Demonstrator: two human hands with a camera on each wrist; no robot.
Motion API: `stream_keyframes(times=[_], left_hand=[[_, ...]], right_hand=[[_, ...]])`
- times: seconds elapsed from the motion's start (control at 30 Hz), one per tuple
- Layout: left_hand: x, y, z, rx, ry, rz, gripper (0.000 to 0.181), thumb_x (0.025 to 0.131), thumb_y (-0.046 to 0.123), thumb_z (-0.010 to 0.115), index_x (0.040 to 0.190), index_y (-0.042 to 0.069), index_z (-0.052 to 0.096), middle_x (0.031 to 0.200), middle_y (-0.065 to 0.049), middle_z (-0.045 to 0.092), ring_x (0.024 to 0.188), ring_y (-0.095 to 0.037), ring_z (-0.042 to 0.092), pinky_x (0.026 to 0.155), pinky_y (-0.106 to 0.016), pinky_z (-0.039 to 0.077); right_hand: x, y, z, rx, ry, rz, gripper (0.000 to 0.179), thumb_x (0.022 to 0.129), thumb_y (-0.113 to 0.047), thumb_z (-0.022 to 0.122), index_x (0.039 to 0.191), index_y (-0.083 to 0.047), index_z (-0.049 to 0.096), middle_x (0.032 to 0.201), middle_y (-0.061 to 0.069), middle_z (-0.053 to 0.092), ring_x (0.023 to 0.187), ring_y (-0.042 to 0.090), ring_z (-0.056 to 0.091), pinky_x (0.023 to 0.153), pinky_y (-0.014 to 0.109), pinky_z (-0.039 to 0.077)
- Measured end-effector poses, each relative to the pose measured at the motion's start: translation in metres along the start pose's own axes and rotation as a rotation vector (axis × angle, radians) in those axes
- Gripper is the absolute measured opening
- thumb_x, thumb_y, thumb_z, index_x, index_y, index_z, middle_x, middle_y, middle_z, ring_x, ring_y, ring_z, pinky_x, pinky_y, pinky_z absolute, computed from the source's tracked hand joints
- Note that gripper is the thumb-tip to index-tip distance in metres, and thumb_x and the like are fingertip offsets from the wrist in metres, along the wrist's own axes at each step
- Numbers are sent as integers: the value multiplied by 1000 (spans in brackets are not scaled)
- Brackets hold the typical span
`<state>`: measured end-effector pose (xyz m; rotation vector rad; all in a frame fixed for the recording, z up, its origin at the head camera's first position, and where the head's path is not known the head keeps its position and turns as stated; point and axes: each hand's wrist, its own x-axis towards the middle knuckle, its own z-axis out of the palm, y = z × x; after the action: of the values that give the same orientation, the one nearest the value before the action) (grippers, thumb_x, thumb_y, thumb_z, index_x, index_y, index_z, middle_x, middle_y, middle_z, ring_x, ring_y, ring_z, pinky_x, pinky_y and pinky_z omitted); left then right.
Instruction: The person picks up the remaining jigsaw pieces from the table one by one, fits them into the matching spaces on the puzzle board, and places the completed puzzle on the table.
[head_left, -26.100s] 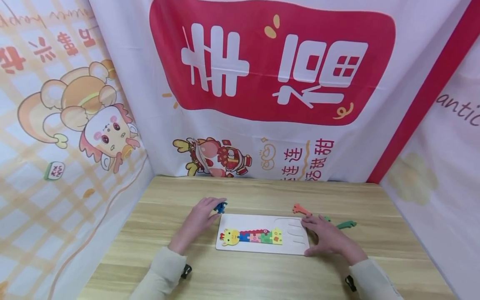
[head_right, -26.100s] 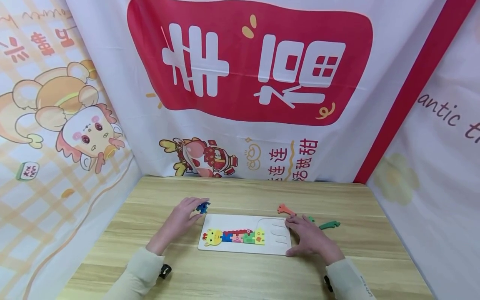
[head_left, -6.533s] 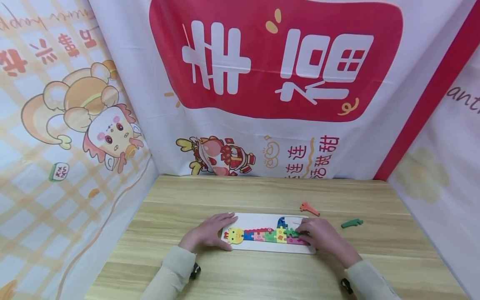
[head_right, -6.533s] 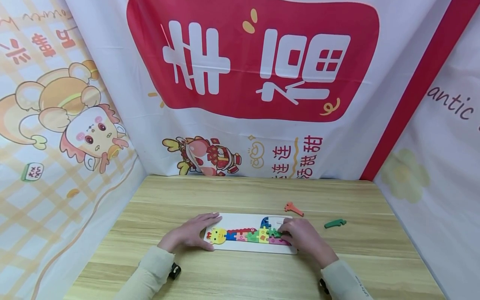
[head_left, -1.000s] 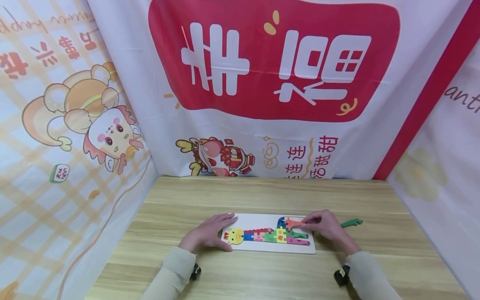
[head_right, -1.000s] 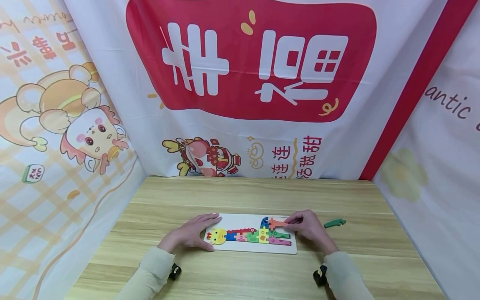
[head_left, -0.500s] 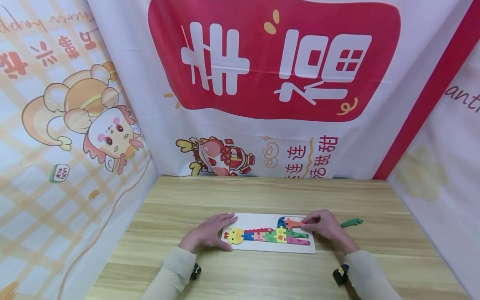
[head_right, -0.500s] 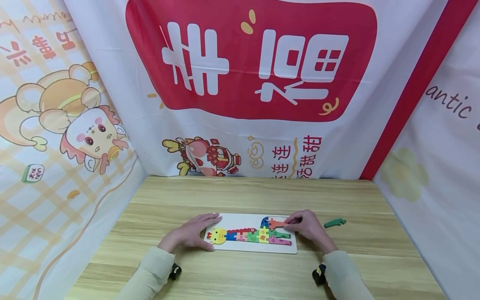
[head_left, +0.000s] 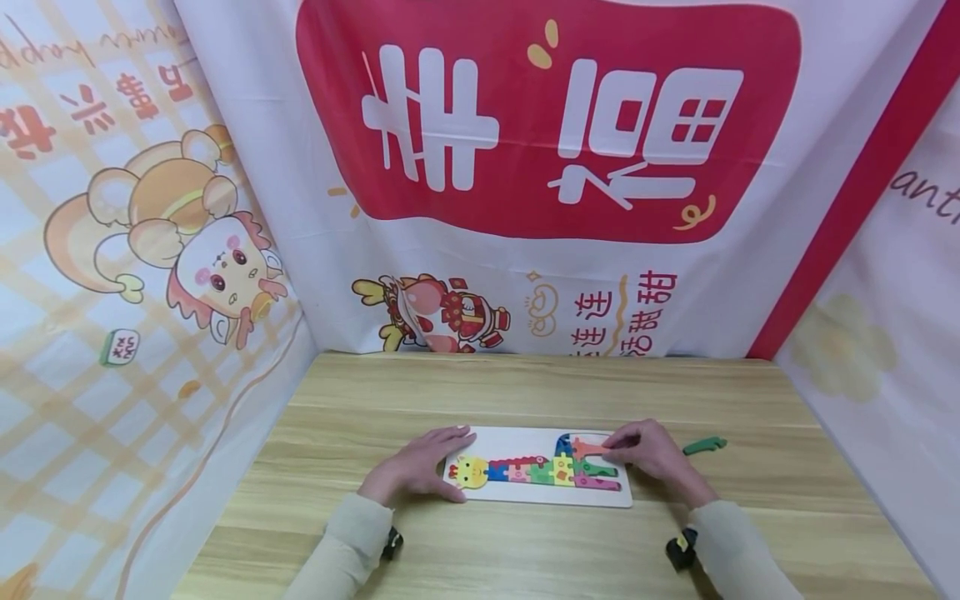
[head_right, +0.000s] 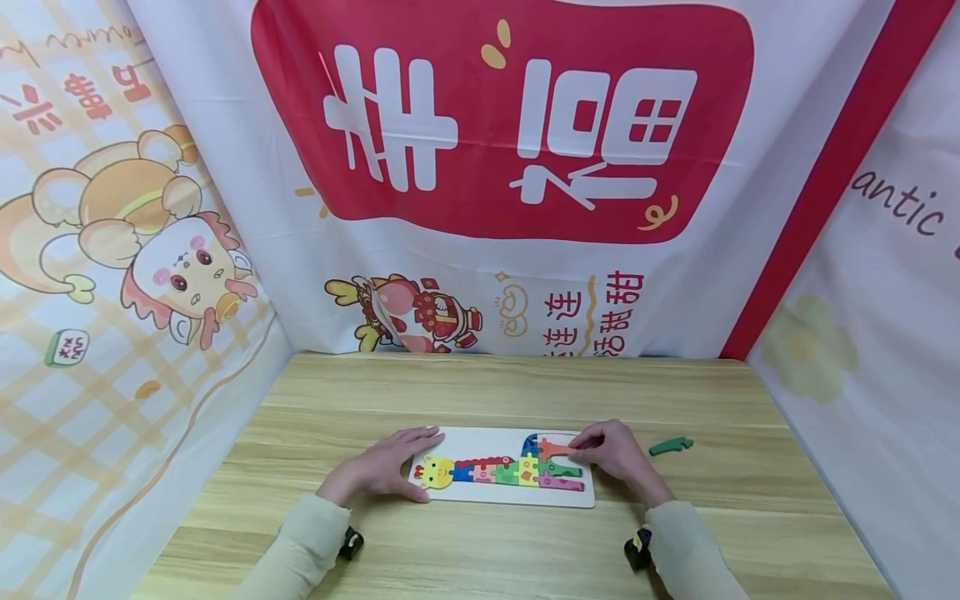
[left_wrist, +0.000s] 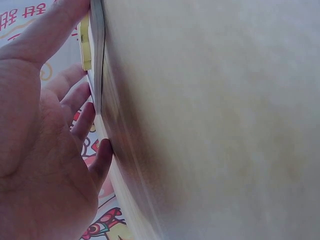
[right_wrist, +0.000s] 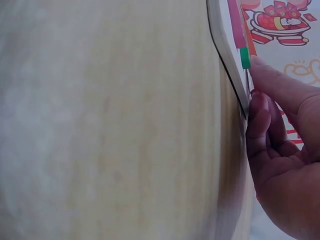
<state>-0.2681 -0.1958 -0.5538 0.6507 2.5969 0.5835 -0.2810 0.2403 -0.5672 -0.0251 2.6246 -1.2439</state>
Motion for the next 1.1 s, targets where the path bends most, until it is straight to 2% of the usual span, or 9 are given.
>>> stream_keyframes(times=[0.33, 0.57, 1.1], left_hand=[[0, 0, 0, 5, 3, 1, 105, 78, 66, 80, 164, 31, 30, 173, 5, 22, 160, -32, 20, 125, -65, 22], [0, 1, 0, -2, 11, 14, 105, 78, 63, 81, 164, 28, 31, 173, 1, 24, 159, -35, 21, 125, -67, 22], [-1, 1, 1, 5, 9, 16, 105, 78, 63, 82, 164, 29, 31, 173, 1, 24, 159, -35, 22, 125, -67, 22]], right_hand=[[0, 0, 0, -7, -1, 7, 10, 85, -18, 86, 95, -18, 82, 97, 0, 75, 88, 18, 64, 76, 31, 52], [0, 2, 0, -5, -13, -3, 10, 87, -21, 85, 97, -19, 82, 101, -1, 76, 92, 17, 64, 78, 31, 52], [2, 4, 0, 0, -16, -17, 9, 87, -20, 84, 96, -20, 83, 102, -1, 77, 92, 17, 65, 80, 32, 54]])
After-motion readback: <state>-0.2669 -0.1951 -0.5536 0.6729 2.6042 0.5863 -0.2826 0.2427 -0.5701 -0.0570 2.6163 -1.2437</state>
